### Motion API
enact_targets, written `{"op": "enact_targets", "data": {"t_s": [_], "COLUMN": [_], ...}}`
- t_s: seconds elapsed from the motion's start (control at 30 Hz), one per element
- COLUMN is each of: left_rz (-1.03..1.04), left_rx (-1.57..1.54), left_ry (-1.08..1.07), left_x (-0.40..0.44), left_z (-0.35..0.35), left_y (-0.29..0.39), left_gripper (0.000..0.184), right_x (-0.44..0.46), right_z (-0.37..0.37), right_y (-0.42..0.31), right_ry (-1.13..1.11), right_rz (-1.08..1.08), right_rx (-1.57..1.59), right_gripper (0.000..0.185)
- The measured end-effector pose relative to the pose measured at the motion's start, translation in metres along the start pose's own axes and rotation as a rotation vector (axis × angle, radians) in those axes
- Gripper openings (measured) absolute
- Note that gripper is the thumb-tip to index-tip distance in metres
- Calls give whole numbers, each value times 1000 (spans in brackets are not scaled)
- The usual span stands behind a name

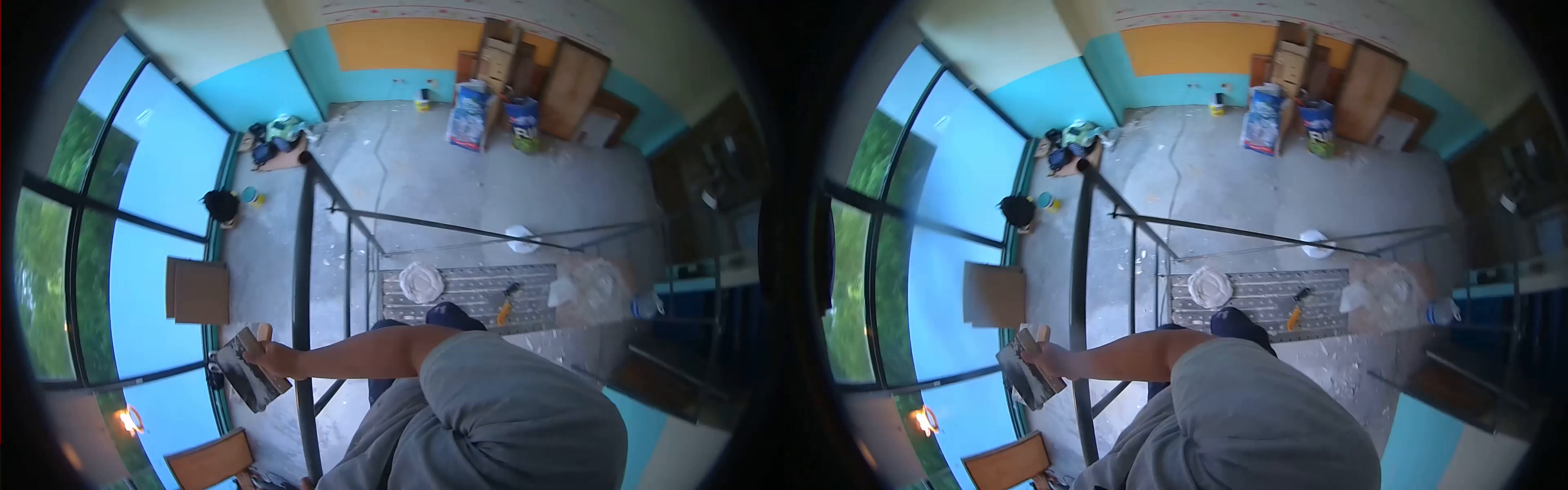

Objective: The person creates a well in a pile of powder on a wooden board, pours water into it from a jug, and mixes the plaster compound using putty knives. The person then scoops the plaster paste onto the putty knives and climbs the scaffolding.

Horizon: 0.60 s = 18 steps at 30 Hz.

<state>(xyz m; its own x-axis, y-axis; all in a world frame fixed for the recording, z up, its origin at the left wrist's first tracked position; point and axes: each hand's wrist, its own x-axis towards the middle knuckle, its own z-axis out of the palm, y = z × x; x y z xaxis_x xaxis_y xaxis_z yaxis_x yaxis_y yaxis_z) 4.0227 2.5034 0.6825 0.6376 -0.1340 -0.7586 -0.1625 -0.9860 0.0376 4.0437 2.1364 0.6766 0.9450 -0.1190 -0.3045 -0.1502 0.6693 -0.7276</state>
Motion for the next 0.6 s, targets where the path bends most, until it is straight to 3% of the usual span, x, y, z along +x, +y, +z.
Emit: {"op": "enact_targets", "data": {"t_s": [0.1, 0.17, 0.3, 0.43, 0.5, 0.53, 0.6], "left_rz": [-14, -18, 16, 227, 406, 333, 495], "left_rx": [27, 47, 86, 66, -13, -205, -86], "left_ry": [-83, -135, -235, -334, -417, -342, -161], "left_x": [29, 49, 110, 213, 276, 222, 199], "left_z": [-29, -52, -97, -144, -163, -190, -200], "left_y": [32, 53, 98, 170, 248, 350, 488], "left_gripper": [49, 46, 42, 38, 36, 48, 59], "right_x": [-60, -82, -171, -303, -364, -390, -433], "right_z": [-32, -89, -180, -218, -222, -217, -209], "right_y": [-89, -126, -213, -277, -287, -289, -281], "right_ry": [-46, -184, 197, 750, 937, 964, 1036], "right_rz": [8, -138, -168, -388, -513, -620, -813], "right_rx": [125, 21, 306, 181, 215, 363, 510], "right_gripper": [48, 41, 45, 41, 39, 39, 43]}}
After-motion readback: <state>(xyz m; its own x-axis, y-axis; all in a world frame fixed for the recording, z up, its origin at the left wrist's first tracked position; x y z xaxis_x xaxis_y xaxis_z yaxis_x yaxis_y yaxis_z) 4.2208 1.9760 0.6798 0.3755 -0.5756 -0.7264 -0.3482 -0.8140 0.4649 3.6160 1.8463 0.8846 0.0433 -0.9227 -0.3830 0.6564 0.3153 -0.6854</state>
